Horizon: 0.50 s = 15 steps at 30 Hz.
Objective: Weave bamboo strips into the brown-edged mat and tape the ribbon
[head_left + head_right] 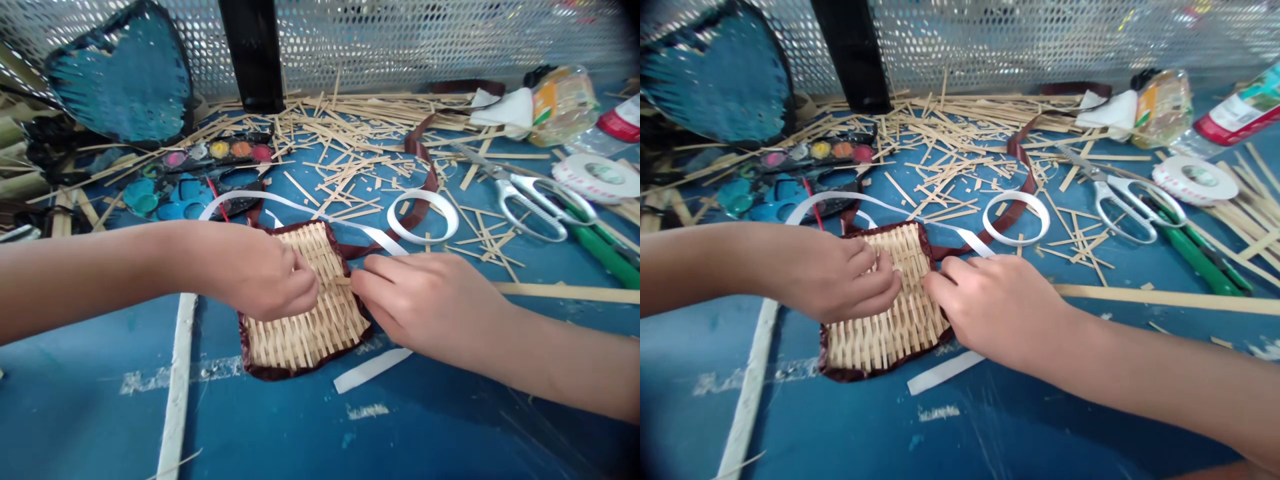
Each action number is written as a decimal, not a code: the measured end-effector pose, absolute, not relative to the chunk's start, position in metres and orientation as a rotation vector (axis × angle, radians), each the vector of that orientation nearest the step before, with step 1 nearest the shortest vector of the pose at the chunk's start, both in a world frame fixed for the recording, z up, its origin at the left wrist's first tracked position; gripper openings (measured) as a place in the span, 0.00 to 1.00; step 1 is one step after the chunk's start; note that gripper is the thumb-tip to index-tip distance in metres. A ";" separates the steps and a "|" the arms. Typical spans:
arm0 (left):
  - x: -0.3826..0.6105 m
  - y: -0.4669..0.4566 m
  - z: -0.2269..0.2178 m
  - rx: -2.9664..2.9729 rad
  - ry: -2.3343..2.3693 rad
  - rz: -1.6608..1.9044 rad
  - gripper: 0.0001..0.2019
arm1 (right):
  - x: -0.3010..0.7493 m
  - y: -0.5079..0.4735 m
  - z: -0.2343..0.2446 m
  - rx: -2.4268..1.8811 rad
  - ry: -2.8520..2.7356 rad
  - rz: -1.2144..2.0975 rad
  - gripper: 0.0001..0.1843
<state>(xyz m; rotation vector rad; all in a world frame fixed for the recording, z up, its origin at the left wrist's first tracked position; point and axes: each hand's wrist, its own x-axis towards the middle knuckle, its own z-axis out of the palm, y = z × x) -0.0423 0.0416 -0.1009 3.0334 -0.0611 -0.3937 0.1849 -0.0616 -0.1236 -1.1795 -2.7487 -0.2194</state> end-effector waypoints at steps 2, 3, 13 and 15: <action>-0.039 0.043 -0.099 2.980 -0.113 -0.494 0.19 | 0.180 -0.065 -0.120 -1.209 -2.751 -0.277 0.07; -0.039 0.044 -0.099 2.966 -0.098 -0.466 0.19 | 0.178 -0.066 -0.118 -1.227 -2.749 -0.300 0.07; -0.044 0.049 -0.101 2.951 -0.153 -0.296 0.18 | 0.195 -0.037 -0.119 -0.844 -2.799 -0.101 0.12; -0.049 0.049 -0.103 2.999 -0.055 -0.220 0.16 | 0.202 -0.027 -0.126 -0.696 -2.831 -0.038 0.13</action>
